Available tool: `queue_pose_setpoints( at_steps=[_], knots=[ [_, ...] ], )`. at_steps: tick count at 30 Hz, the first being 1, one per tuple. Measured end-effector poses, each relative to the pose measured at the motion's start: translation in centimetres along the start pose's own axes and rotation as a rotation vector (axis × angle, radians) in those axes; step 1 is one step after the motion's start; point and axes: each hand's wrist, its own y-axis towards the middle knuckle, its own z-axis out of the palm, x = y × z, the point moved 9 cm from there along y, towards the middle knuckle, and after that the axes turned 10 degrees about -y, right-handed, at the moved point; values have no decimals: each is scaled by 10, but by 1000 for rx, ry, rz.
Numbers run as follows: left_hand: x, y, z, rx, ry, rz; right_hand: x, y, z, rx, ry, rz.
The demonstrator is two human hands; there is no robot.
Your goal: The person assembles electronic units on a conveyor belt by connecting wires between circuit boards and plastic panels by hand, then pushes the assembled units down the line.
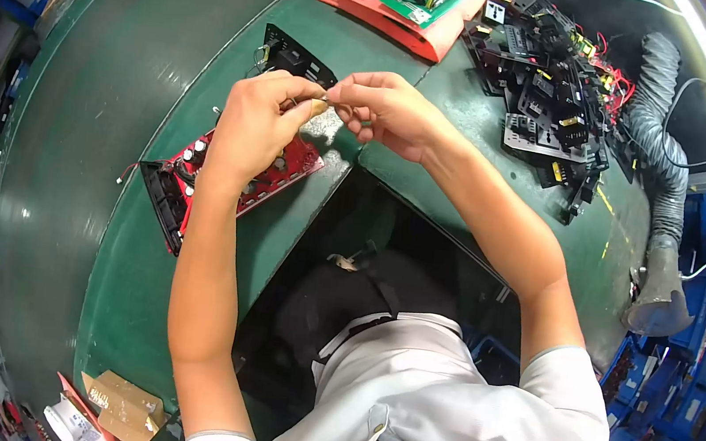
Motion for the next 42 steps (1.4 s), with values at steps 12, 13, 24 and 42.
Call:
queue_pose_setpoints(
  at_steps=[12, 13, 24, 42],
  knots=[
    [60, -3, -15, -268, -187, -268, 3, 35, -20, -309, -746, -484],
    [63, -2, -13, -275, -224, -287, 1, 37, -16, -338, -795, -504],
    [64, -2, 1, -183, 39, -310, 3, 26, -19, -369, -537, -547],
    [73, -5, 2, -206, 7, -289, 10, 17, -16, -427, -482, -668]
  ],
)
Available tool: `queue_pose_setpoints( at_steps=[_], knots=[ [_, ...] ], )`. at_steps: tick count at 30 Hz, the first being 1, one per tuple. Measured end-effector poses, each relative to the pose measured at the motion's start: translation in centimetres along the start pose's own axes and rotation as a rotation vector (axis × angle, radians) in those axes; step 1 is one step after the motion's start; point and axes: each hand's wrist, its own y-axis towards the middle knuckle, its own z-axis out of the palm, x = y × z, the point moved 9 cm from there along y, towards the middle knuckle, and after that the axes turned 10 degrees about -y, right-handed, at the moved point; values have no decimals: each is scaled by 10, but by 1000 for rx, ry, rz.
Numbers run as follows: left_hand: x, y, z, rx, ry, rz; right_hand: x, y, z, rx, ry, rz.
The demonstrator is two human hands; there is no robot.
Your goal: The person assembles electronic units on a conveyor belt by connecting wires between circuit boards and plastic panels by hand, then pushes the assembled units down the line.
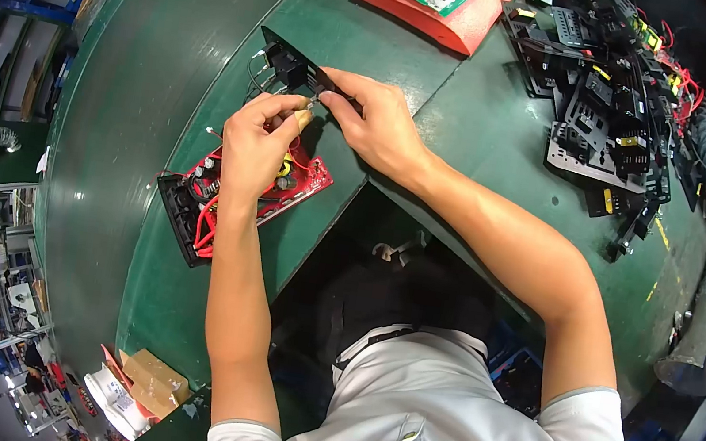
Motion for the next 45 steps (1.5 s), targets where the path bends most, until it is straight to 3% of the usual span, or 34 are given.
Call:
queue_pose_setpoints(
  at_steps=[16, 28, 45],
  knots=[
    [-7, -1, 0, -26, 19, 69, 3, -1, -1, -33, -73, -72],
    [-13, -4, 3, -38, 39, 49, 21, -8, -2, -113, -251, -269],
    [-21, -7, 0, -63, 36, 170, 21, -6, 2, -27, -287, -175]
  ],
)
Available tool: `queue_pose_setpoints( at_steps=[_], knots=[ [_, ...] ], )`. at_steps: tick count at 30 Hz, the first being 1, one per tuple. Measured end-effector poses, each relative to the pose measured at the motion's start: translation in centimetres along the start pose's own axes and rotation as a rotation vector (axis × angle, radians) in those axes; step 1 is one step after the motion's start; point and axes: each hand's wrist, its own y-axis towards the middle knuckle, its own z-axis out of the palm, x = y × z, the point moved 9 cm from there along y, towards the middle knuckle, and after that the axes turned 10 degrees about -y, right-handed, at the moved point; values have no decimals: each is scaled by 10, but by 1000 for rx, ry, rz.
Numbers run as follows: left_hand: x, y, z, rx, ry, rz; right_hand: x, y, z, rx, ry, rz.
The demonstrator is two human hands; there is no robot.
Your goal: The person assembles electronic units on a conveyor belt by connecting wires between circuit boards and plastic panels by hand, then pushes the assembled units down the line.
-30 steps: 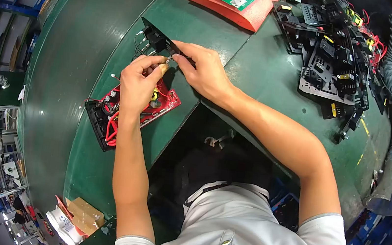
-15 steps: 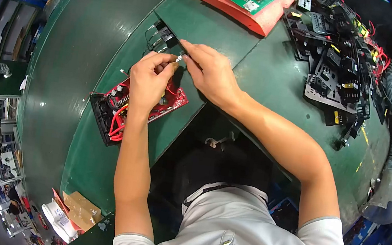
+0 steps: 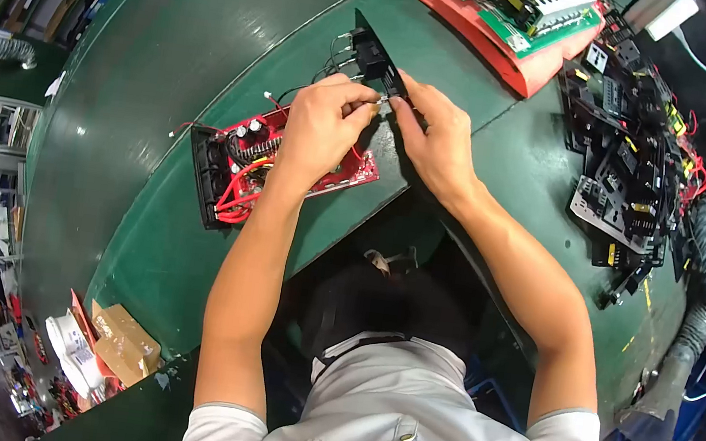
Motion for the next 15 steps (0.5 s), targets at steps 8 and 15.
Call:
queue_pose_setpoints(
  at_steps=[8, 15],
  knots=[
    [3, -1, 0, 19, -2, 10, 18, -4, -1, -63, -169, -131],
    [3, 0, 0, 17, -41, -8, 15, -2, -3, -51, -126, -109]
  ],
)
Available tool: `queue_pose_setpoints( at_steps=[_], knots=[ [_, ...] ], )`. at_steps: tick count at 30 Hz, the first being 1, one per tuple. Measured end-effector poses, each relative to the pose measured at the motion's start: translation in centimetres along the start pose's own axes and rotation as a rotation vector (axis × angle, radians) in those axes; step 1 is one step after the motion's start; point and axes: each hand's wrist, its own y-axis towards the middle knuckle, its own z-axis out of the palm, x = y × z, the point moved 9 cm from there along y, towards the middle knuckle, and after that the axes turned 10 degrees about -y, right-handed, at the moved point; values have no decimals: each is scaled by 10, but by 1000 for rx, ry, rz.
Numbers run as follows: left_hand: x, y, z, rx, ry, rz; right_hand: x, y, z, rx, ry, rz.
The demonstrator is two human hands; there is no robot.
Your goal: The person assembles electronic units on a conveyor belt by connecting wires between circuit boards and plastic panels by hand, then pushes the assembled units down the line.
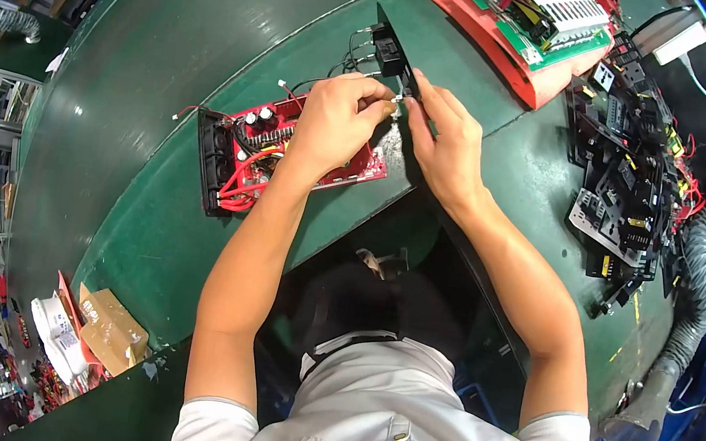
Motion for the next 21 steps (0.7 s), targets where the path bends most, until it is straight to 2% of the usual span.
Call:
queue_pose_setpoints(
  at_steps=[7, 11, 16, 17, 21],
  knots=[
    [-4, -2, 0, -22, 77, 22, 16, -4, 0, -57, -155, -125],
    [-3, -2, -1, -36, 42, 60, 7, -2, 2, -3, -71, 8],
    [6, -1, 0, -35, -70, -67, 1, 0, -3, -54, 20, 1],
    [5, -1, 0, -27, -50, -29, 1, 1, -4, -70, 20, -9],
    [5, 0, 1, -1, -29, -87, -1, 0, -3, -66, 38, -4]
  ],
)
